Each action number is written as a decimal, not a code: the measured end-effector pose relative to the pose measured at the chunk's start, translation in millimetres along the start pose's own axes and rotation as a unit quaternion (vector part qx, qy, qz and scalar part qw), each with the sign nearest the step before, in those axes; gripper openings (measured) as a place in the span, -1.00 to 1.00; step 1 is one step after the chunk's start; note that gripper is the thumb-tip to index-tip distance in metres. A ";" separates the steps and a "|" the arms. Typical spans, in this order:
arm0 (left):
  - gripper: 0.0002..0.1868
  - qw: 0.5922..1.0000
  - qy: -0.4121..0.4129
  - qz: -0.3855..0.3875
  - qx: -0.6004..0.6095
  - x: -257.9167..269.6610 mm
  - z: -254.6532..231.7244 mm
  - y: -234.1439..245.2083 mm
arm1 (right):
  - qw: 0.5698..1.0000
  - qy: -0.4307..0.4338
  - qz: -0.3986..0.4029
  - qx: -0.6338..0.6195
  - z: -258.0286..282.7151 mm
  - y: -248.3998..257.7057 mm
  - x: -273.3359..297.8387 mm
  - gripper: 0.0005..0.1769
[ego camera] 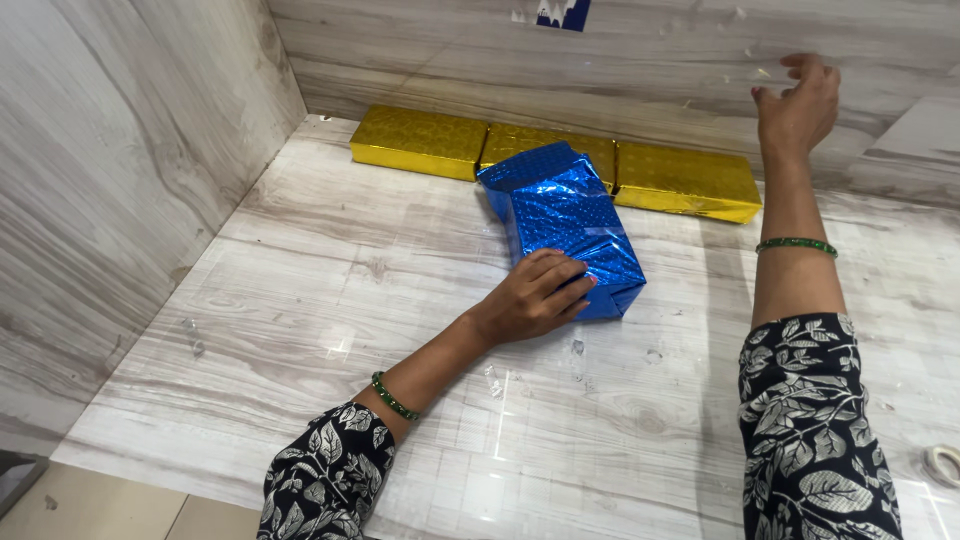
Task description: The person wraps a rectangular box with blue metallic wrapping paper on a light-colored countertop. They fold the paper over the box edges, crease the corners, and secure the folds with clear adhesive tape. Three gold-wrapped boxes are visible in the background.
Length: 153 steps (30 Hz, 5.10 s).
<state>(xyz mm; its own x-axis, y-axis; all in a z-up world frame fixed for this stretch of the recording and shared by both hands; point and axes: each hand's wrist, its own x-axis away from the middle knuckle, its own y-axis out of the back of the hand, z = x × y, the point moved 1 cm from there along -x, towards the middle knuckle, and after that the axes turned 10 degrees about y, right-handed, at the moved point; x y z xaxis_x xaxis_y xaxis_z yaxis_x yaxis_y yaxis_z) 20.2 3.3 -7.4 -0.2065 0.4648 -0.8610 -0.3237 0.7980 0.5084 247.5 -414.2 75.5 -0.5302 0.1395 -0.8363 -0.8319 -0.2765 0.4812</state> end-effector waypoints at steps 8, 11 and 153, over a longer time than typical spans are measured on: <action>-0.66 1.000 0.000 -0.011 0.002 0.9 -1.1 -0.6 | 0.995 0.058 -0.024 0.075 -17.5 -19.7 -3.1 -0.78; -0.66 1.000 -0.002 -0.008 0.004 0.6 0.5 -0.1 | 0.998 0.048 -0.025 0.033 -14.4 -19.7 -2.6 -0.91; -0.12 0.993 0.107 0.058 0.006 20.6 9.6 0.5 | 0.873 0.096 0.365 -0.310 193.4 145.0 154.1 -0.53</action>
<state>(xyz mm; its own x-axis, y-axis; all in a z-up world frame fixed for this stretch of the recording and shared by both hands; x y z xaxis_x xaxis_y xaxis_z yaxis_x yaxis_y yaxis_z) 24.6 16.9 -25.0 -0.4330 0.4627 -0.7736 -0.2764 0.7487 0.6025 13.4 -248.9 67.2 -0.7955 -0.4336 -0.4234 -0.0040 -0.6948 0.7192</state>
